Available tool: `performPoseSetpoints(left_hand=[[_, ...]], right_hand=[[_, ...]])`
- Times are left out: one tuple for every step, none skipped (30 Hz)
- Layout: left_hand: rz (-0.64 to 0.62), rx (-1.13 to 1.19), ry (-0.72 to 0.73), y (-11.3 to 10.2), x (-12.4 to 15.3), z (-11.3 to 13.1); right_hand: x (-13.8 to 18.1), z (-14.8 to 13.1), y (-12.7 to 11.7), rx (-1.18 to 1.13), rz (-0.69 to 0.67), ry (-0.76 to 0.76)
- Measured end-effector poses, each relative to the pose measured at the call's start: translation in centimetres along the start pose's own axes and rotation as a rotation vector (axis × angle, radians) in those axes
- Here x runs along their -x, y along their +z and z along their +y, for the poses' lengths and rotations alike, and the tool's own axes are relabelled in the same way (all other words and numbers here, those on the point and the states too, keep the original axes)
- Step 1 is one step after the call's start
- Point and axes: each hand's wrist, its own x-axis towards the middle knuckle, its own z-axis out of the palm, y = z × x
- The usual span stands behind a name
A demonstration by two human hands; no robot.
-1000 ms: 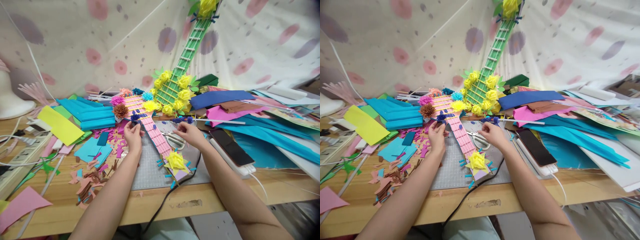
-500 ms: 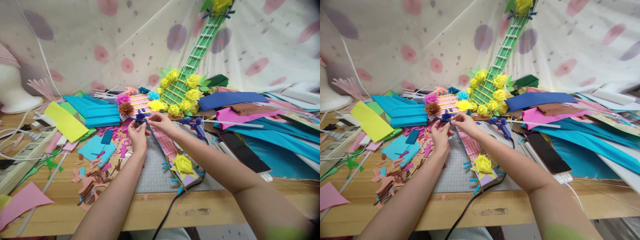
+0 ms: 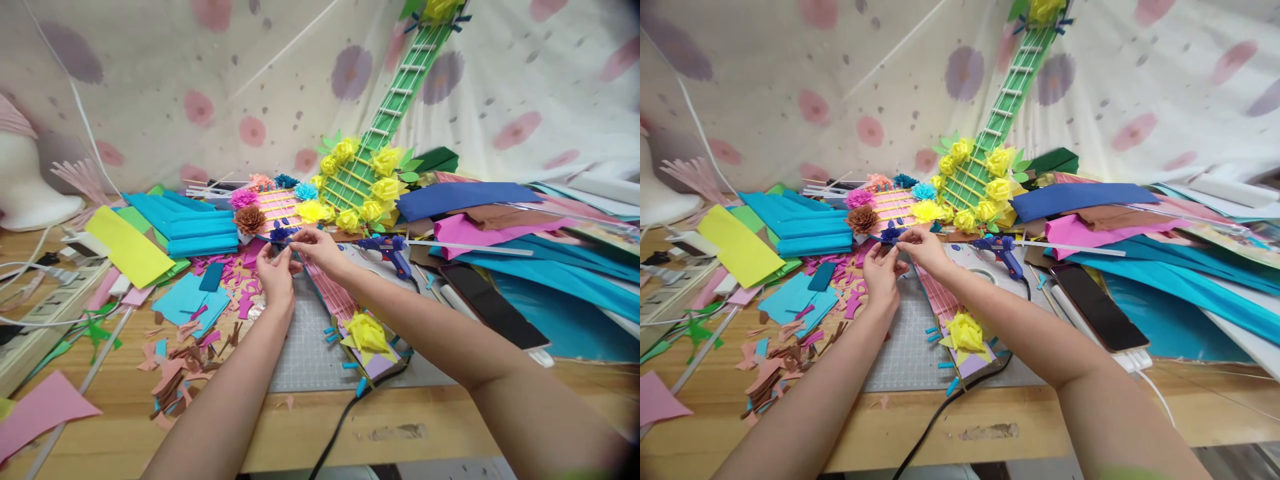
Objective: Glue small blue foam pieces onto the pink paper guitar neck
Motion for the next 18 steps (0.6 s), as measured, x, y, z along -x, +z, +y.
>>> performPoseSetpoints(left_hand=[[-0.016, -0.016, 0.002, 0.0, 0.0, 0.0], [-0.041, -0.042, 0.012, -0.1, -0.1, 0.0], [-0.068, -0.073, 0.035, -0.2, -0.1, 0.0], [-0.087, -0.107, 0.079, -0.4, -0.3, 0.0], [-0.096, -0.147, 0.148, -0.6, -0.5, 0.1], [-0.088, -0.194, 0.237, -0.8, -0.9, 0.1], [-0.067, -0.248, 0.337, -1.1, -1.2, 0.2], [-0.039, -0.321, 0.441, -1.3, -1.7, 0.4], [-0.01, -0.406, 0.53, -1.5, -2.2, 0.6], [-0.004, -0.499, 0.602, -1.7, -2.8, 0.9], [-0.01, -0.595, 0.673, -1.7, -3.3, 1.2], [-0.032, -0.697, 0.748, -1.7, -3.8, 1.6], [-0.067, -0.805, 0.819, -1.5, -4.3, 2.0], [-0.123, -0.92, 0.871, -1.3, -4.8, 2.3], [-0.175, -1.023, 0.904, -1.0, -5.2, 2.7], [-0.222, -1.115, 0.919, -0.7, -5.6, 3.0], [-0.259, -1.187, 0.921, -0.4, -6.0, 3.2], [-0.288, -1.245, 0.915, -0.1, -6.4, 3.5]], right_hand=[[-0.2, 0.0, 0.0, -0.001, 0.006, -0.011], [-0.4, -0.1, 0.0, -0.004, 0.018, -0.02], [-0.6, -0.3, -0.1, -0.008, 0.033, -0.022], [-0.8, -0.5, -0.4, -0.013, 0.055, -0.014], [-1.0, -0.7, -0.7, -0.015, 0.079, 0.002], [-1.2, -1.0, -1.2, -0.01, 0.096, 0.024], [-1.4, -1.3, -1.7, 0.007, 0.101, 0.052], [-1.5, -1.5, -2.2, 0.037, 0.087, 0.09], [-1.7, -1.8, -2.6, 0.077, 0.059, 0.132], [-1.8, -2.0, -3.0, 0.122, 0.024, 0.174], [-1.9, -2.2, -3.2, 0.169, -0.01, 0.208], [-2.0, -2.4, -3.3, 0.218, -0.03, 0.232], [-2.2, -2.6, -3.4, 0.269, -0.043, 0.247], [-2.3, -2.8, -3.3, 0.319, -0.054, 0.252], [-2.5, -3.0, -3.2, 0.371, -0.064, 0.252], [-2.7, -3.2, -3.1, 0.423, -0.078, 0.254], [-2.9, -3.4, -3.0, 0.471, -0.093, 0.259], [-3.2, -3.6, -2.9, 0.512, -0.106, 0.264]])
